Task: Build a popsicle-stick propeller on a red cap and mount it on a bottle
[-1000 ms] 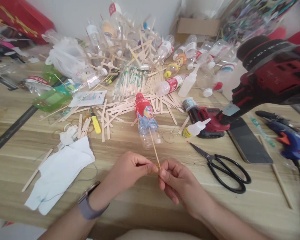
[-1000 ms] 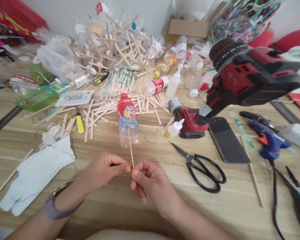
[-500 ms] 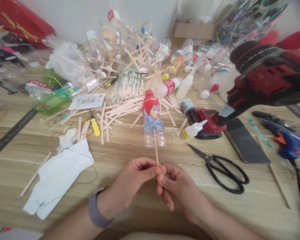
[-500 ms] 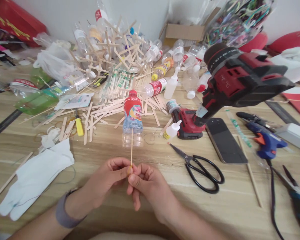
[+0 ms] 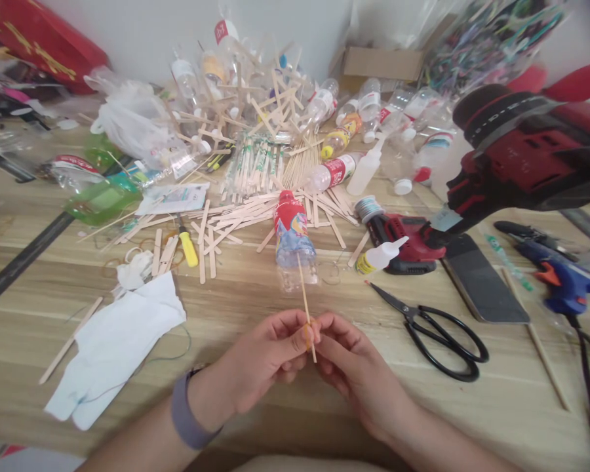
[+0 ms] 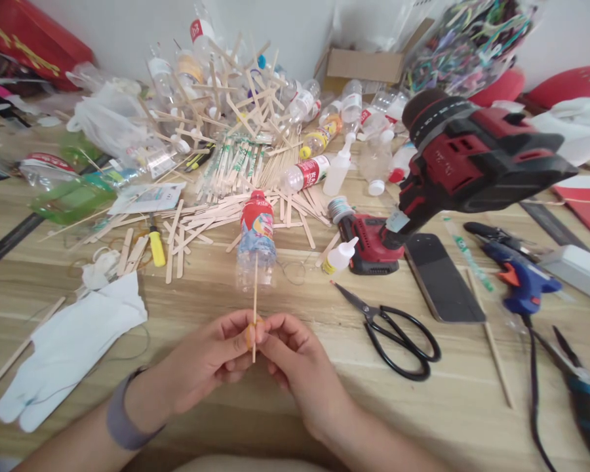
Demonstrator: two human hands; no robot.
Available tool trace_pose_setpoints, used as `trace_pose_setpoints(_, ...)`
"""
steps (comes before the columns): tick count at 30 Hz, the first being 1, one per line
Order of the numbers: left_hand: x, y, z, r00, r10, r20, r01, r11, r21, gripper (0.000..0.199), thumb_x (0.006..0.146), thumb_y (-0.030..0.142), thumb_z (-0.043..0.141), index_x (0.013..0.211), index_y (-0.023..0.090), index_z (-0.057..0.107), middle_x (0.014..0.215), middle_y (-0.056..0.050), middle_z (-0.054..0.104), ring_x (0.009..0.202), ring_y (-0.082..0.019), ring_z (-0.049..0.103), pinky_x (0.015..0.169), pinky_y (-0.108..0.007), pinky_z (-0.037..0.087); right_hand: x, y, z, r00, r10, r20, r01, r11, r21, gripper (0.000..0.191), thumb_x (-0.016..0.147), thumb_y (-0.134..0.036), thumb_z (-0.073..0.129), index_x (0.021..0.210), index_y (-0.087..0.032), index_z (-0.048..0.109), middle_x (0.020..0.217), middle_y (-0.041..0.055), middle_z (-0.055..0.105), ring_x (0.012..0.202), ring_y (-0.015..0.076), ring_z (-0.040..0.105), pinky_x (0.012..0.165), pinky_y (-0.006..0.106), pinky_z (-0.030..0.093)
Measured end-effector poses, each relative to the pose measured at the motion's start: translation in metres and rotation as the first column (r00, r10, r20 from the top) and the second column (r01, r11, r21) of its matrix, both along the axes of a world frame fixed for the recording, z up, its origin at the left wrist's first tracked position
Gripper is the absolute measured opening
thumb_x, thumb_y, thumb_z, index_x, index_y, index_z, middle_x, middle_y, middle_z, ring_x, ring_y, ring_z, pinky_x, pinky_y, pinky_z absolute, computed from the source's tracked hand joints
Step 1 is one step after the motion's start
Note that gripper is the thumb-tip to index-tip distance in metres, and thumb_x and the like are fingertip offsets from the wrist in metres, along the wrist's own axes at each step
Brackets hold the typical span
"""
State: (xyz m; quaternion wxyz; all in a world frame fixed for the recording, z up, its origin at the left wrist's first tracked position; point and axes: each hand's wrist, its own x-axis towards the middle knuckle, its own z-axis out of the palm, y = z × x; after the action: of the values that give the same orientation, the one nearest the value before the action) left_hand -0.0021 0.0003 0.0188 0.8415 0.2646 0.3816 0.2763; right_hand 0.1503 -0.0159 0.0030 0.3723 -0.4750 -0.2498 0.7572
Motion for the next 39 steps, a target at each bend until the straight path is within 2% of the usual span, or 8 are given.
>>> trace_pose_setpoints(3,-0.002,0.001,-0.001,0.998,0.038,-0.044,-0.038,0.999,-0.004,0.042,0.071,0.049,0.077,0.071,0.018,0.049,0.057,0.009,0.036,0.05,-0.005,0.025,0.048,-0.021,0.017,0.002,-0.003,0.002,0.998,-0.042,-0.056,0.041,0.999,-0.016,0.037,0.062,-0.043,0.086,0.069,-0.017,0.06,0.059,-0.0058,0.049,0.052,0.0062,0.034,0.049,0.019,0.027)
trace_pose_setpoints(15,-0.001,0.002,-0.014,0.985,0.065,-0.161,-0.053,0.996,0.076,0.039,0.078,0.053,0.068,0.075,0.017,0.053,0.059,0.004,0.052,0.049,-0.006,0.037,0.047,-0.022,0.02,0.007,-0.021,-0.003,0.943,0.125,-0.31,-0.152,0.986,-0.065,0.026,0.068,-0.038,0.08,0.063,-0.016,0.066,0.075,0.0022,0.054,0.063,0.0116,0.045,0.057,0.023,0.035)
trace_pose_setpoints(20,-0.002,0.004,-0.01,0.978,0.087,-0.191,-0.077,0.995,0.061,0.041,0.073,0.052,0.072,0.072,0.016,0.052,0.061,0.006,0.048,0.045,-0.003,0.027,0.044,-0.022,0.017,0.015,-0.008,0.0,0.97,-0.06,-0.236,0.051,0.998,-0.042,0.023,0.066,-0.037,0.077,0.06,-0.017,0.067,0.077,0.0025,0.054,0.065,0.012,0.044,0.059,0.023,0.038)
trace_pose_setpoints(24,-0.002,0.003,-0.007,0.979,0.094,-0.179,-0.091,0.996,0.026,0.041,0.073,0.052,0.071,0.072,0.016,0.051,0.066,0.005,0.05,0.046,-0.002,0.027,0.044,-0.021,0.016,0.025,0.011,0.003,0.935,-0.151,-0.321,0.133,0.988,-0.076,0.015,0.064,-0.027,0.071,0.057,-0.019,0.061,0.07,-0.0013,0.058,0.043,0.005,0.029,0.045,0.022,0.032)
trace_pose_setpoints(28,-0.004,0.001,-0.007,0.987,0.086,-0.133,-0.089,0.996,-0.022,0.038,0.074,0.048,0.072,0.073,0.015,0.053,0.07,0.003,0.054,0.047,-0.002,0.029,0.045,-0.02,0.018,0.031,0.018,0.005,0.987,0.159,-0.038,-0.155,0.984,0.09,0.013,0.076,-0.029,0.06,0.07,-0.02,0.068,0.044,-0.0072,0.045,0.033,0.0043,0.017,0.036,0.021,0.014)
trace_pose_setpoints(30,-0.005,0.0,-0.006,0.99,0.082,-0.117,-0.087,0.996,-0.033,0.035,0.075,0.045,0.073,0.073,0.015,0.054,0.071,0.003,0.056,0.047,-0.002,0.029,0.045,-0.02,0.018,0.032,0.02,0.008,0.914,0.315,0.257,-0.374,0.899,0.227,0.016,0.078,-0.023,0.058,0.071,-0.019,0.072,0.04,-0.0074,0.041,0.034,0.0056,0.025,0.037,0.02,0.018)
trace_pose_setpoints(33,-0.005,0.0,-0.005,0.989,0.085,-0.122,-0.089,0.996,-0.027,0.033,0.075,0.042,0.072,0.071,0.014,0.056,0.071,0.001,0.058,0.046,-0.002,0.028,0.045,-0.021,0.016,0.033,0.023,0.012,0.75,0.336,0.569,-0.585,0.739,0.335,0.018,0.074,-0.013,0.06,0.071,-0.022,0.075,0.046,-0.0053,0.05,0.041,0.0067,0.036,0.041,0.019,0.025)
trace_pose_setpoints(39,-0.001,-0.001,-0.008,0.987,0.068,-0.148,-0.061,0.997,0.053,0.033,0.077,0.044,0.071,0.07,0.013,0.061,0.056,0.005,0.05,0.044,-0.003,0.028,0.044,-0.021,0.017,0.026,0.019,0.011,0.729,0.404,0.553,-0.574,0.801,0.171,0.021,0.071,-0.021,0.073,0.089,-0.029,0.077,0.071,-0.0048,0.069,0.04,0.0072,0.041,0.033,0.019,0.033)
